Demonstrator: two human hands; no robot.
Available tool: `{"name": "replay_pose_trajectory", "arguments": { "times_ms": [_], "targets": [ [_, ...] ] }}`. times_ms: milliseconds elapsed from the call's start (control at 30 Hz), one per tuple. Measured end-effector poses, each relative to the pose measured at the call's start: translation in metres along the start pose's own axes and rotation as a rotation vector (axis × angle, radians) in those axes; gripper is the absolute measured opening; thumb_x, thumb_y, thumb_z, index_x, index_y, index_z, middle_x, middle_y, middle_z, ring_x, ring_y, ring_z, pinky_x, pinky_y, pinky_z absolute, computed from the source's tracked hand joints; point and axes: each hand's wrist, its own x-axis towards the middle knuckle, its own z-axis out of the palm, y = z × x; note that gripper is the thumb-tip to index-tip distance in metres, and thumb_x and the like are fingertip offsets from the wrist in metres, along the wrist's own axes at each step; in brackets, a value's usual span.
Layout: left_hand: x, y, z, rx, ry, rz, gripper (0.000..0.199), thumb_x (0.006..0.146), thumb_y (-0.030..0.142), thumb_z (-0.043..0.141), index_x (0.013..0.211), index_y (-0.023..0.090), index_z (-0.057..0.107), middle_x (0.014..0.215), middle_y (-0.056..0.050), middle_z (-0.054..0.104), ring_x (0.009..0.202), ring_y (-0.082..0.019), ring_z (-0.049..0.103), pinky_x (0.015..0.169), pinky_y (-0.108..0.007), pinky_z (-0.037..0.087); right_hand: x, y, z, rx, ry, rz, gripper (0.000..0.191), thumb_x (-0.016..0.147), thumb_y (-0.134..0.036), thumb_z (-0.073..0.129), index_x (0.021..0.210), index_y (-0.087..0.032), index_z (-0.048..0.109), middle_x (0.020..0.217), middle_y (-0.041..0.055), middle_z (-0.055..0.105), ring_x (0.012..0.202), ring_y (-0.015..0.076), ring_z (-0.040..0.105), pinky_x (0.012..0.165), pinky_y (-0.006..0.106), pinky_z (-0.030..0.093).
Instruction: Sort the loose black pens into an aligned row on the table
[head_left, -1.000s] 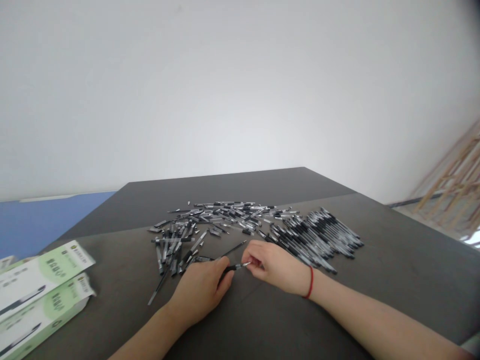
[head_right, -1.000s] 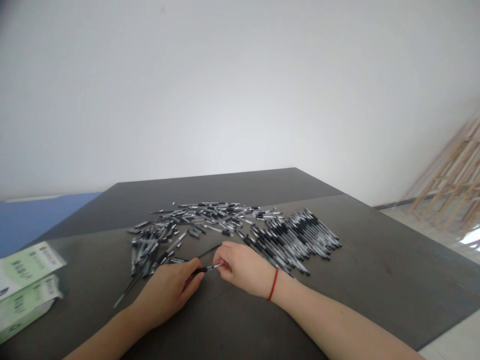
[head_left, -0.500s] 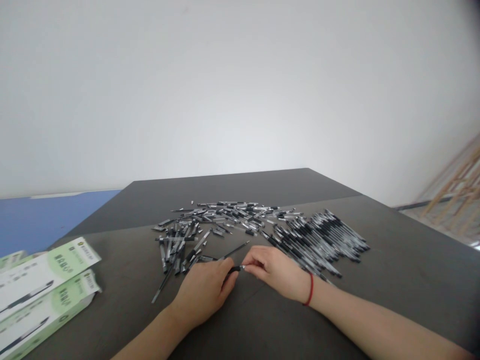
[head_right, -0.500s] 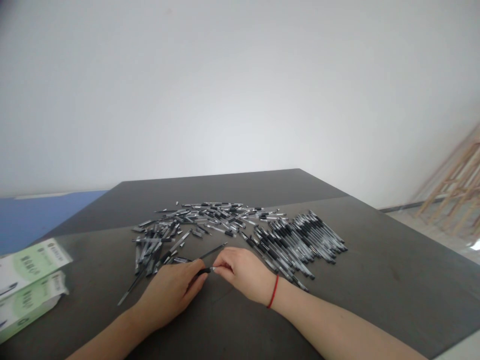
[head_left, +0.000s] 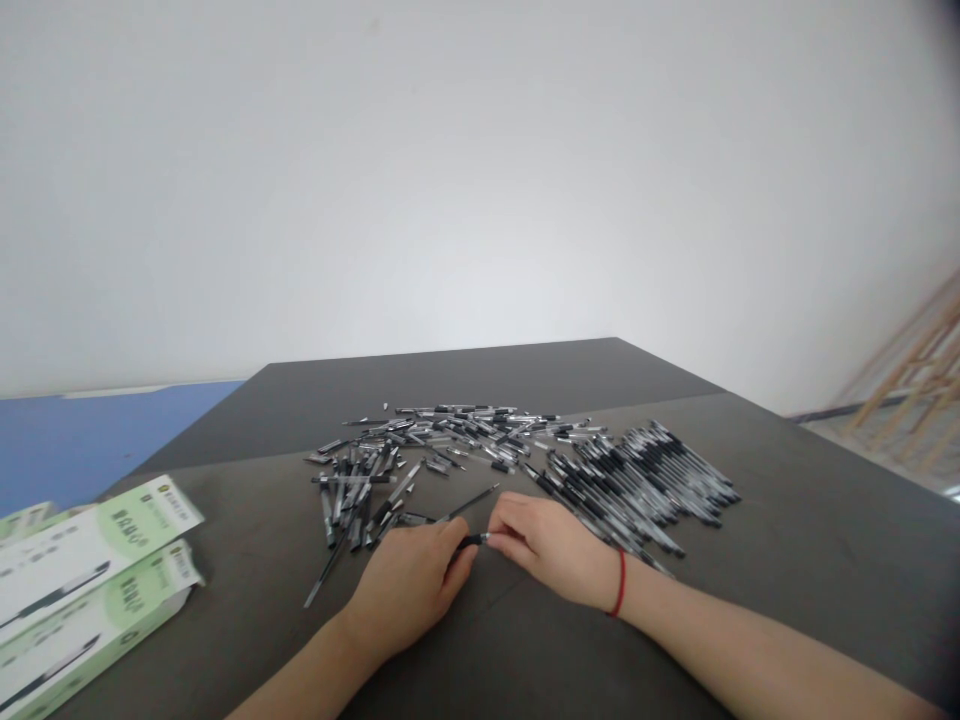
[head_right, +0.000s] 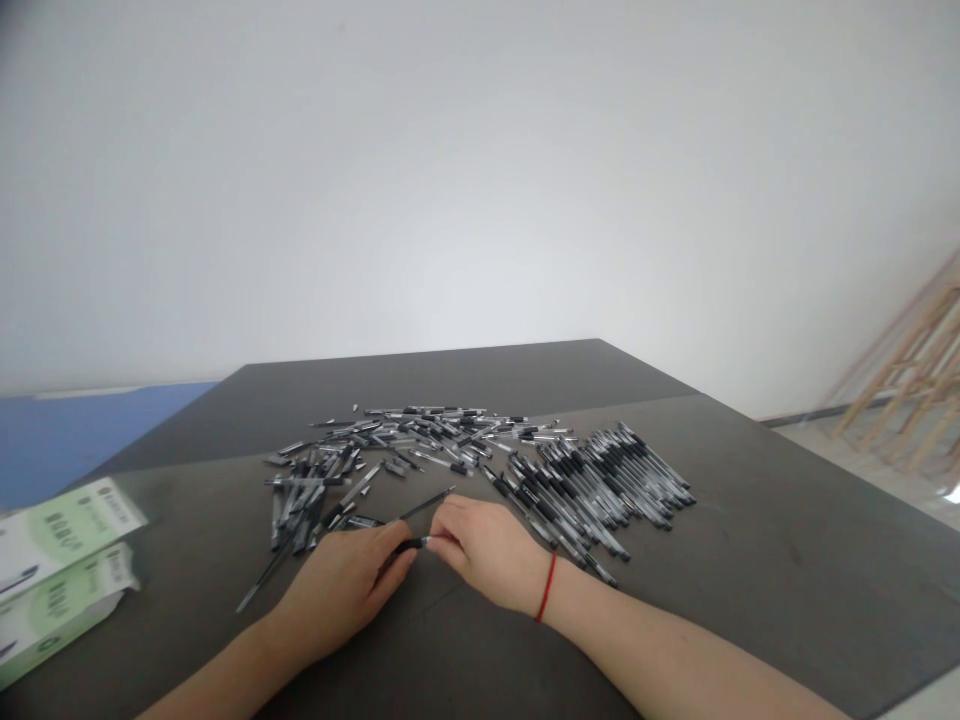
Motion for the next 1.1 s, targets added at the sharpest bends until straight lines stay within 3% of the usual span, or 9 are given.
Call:
{"name": "replay_pose_trajectory", "arguments": {
  "times_ms": [67,233,467,600,1100],
  "targets": [
    [-0.0003,-0.0003,0.0005,0.002,-0.002,-0.005,0.020,0.092,0.032,0.037,0.085,0.021,0.053,0.077,-0.003,0.066,0.069,-0.018,0.063,0.059,-0.025,0.039,0.0004,0.0003,0.0004,0.016,-0.023,-0.010,0.016,0.091,-0.025,0.047,0.079,-0.018,0.055,0.080,0.0014,0.056,0.075,0.0134,0.053,0.067,0.023,0.038],
    [-0.0010,-0.0009,0.0018,-0.003,0.001,0.004,0.019,0.092,0.031,0.038,0.086,0.021,0.053,0.078,-0.003,0.067,0.069,-0.018,0.063,0.059,-0.025,0.038,-0.0008,-0.0002,0.0007,0.004,0.030,-0.005,0.008,0.081,-0.020,0.061,0.084,-0.018,0.054,0.082,-0.0001,0.055,0.075,0.0130,0.052,0.065,0.022,0.037],
    [-0.0008,-0.0010,0.0010,0.010,0.012,0.001,0.020,0.093,0.031,0.036,0.087,0.021,0.053,0.076,-0.003,0.067,0.068,-0.019,0.063,0.059,-0.026,0.039,-0.0002,0.0030,0.0033,-0.027,-0.006,-0.055,0.016,0.091,-0.024,0.048,0.078,-0.017,0.055,0.080,0.0010,0.055,0.075,0.0130,0.052,0.068,0.023,0.037],
    [-0.0007,-0.0004,0.0009,0.003,0.004,-0.004,0.020,0.093,0.031,0.037,0.087,0.021,0.053,0.077,-0.003,0.067,0.070,-0.019,0.063,0.060,-0.026,0.040,0.0004,0.0019,0.0020,-0.049,0.023,-0.052,0.007,0.086,-0.025,0.056,0.084,-0.018,0.056,0.083,0.0012,0.056,0.078,0.0141,0.052,0.068,0.024,0.037],
    [0.0002,-0.0021,0.0078,0.057,-0.037,0.031,0.025,0.094,0.033,0.034,0.088,0.020,0.055,0.081,-0.005,0.066,0.075,-0.020,0.064,0.064,-0.027,0.044,-0.0008,0.0000,0.0045,-0.015,-0.018,-0.036,0.015,0.090,-0.025,0.049,0.078,-0.017,0.053,0.079,0.0014,0.055,0.075,0.0135,0.052,0.066,0.024,0.037]
  ]
}}
